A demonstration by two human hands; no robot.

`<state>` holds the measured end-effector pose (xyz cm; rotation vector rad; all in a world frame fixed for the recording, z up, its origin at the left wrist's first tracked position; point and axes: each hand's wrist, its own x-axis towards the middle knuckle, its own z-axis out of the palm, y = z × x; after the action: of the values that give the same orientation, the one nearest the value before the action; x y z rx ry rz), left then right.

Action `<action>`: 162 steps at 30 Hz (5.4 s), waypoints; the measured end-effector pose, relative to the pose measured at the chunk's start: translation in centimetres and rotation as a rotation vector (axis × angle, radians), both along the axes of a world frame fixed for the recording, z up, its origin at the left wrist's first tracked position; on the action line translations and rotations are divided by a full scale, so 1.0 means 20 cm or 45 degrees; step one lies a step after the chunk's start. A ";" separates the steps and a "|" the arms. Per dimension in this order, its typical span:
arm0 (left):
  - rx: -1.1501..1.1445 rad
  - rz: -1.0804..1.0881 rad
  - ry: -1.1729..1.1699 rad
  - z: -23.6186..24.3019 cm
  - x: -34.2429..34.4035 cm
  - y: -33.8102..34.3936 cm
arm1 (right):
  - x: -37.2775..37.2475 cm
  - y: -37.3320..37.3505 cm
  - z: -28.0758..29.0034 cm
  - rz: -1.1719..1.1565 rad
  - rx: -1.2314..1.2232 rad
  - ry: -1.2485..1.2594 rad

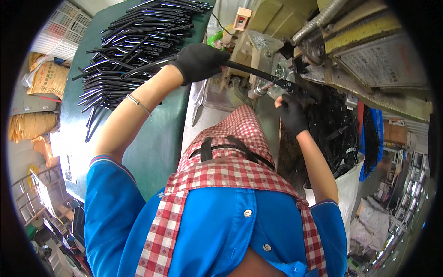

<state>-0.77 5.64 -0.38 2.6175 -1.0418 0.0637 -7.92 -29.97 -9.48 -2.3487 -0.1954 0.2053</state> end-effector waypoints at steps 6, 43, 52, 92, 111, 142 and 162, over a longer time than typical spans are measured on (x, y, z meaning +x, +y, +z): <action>0.146 0.104 0.120 0.06 -0.03 -0.03 | 0.46 0.07 -0.14 0.015 -0.816 0.068; 0.431 0.997 -0.116 -0.49 -0.59 1.12 | 0.25 0.19 0.35 -0.022 1.380 0.568; 0.467 0.865 -0.217 -0.49 -0.59 1.04 | 0.20 0.25 0.42 -0.234 1.445 0.342; -0.240 0.063 0.282 0.08 -0.44 -0.42 | -0.07 -0.29 0.61 -0.133 2.634 0.219; -0.087 0.157 0.506 0.09 -0.50 -0.35 | 0.01 0.01 0.55 0.182 2.531 0.402; 0.163 0.048 0.248 0.26 -0.07 -0.29 | 0.34 0.05 0.40 -0.529 2.440 0.027; 0.256 -0.037 0.099 0.19 -0.01 -0.28 | -0.14 0.06 0.67 -0.147 -0.089 -0.969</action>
<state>-0.96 0.01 3.45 2.7564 -1.1110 -0.1558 -10.77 -28.69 3.87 -2.3904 -0.4171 -0.7597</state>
